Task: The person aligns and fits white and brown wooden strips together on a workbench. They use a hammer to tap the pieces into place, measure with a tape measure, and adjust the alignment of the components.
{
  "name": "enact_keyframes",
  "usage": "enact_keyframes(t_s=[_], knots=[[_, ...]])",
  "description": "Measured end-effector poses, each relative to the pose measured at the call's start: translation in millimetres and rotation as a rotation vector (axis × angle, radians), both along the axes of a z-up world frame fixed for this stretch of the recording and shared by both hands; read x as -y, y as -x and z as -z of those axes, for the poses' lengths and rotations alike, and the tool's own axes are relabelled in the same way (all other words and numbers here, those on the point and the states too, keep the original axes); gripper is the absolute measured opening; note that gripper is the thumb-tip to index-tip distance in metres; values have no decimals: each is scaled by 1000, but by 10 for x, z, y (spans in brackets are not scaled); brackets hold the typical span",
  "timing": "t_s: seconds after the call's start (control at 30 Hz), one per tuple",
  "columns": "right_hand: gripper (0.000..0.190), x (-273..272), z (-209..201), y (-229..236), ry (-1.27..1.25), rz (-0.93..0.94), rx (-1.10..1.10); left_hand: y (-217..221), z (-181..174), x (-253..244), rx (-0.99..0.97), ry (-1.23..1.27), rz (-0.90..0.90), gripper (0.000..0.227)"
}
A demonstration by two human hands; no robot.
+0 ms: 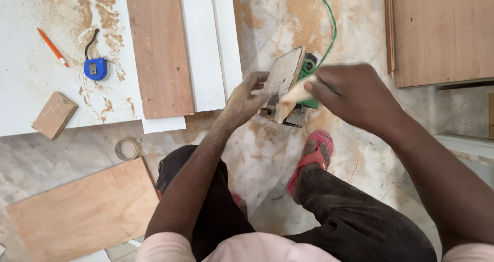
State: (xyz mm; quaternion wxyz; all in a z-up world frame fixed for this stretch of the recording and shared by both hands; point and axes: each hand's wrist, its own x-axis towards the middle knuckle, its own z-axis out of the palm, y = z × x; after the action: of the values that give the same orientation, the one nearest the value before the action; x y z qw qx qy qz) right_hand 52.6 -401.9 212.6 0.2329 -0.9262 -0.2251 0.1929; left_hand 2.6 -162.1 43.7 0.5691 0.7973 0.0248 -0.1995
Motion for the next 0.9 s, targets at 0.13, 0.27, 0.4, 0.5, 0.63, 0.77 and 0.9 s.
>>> enact_keyframes(t_s=[0.13,0.27,0.4,0.5,0.63,0.77,0.9], knots=[[38,-570,49,-225,269,-232,276,208,-330,-56,48,-15,222,91],[49,-1102,103,-295,93,-234,-223,217,-251,192,-45,-28,-8,58],[44,-1024,345,-293,208,-204,145,163,2,150,-227,130,-295,48],[34,-586,652,-391,71,-268,280,286,132,173,-148,123,-354,52],[32,-338,1198,-345,146,-501,333,231,287,184,-88,43,-300,49],[27,-170,1439,-298,58,-438,185,141,493,167,-114,25,-379,50],[25,-152,1503,-292,29,-424,171,-49,516,-280,-295,-20,-618,46]])
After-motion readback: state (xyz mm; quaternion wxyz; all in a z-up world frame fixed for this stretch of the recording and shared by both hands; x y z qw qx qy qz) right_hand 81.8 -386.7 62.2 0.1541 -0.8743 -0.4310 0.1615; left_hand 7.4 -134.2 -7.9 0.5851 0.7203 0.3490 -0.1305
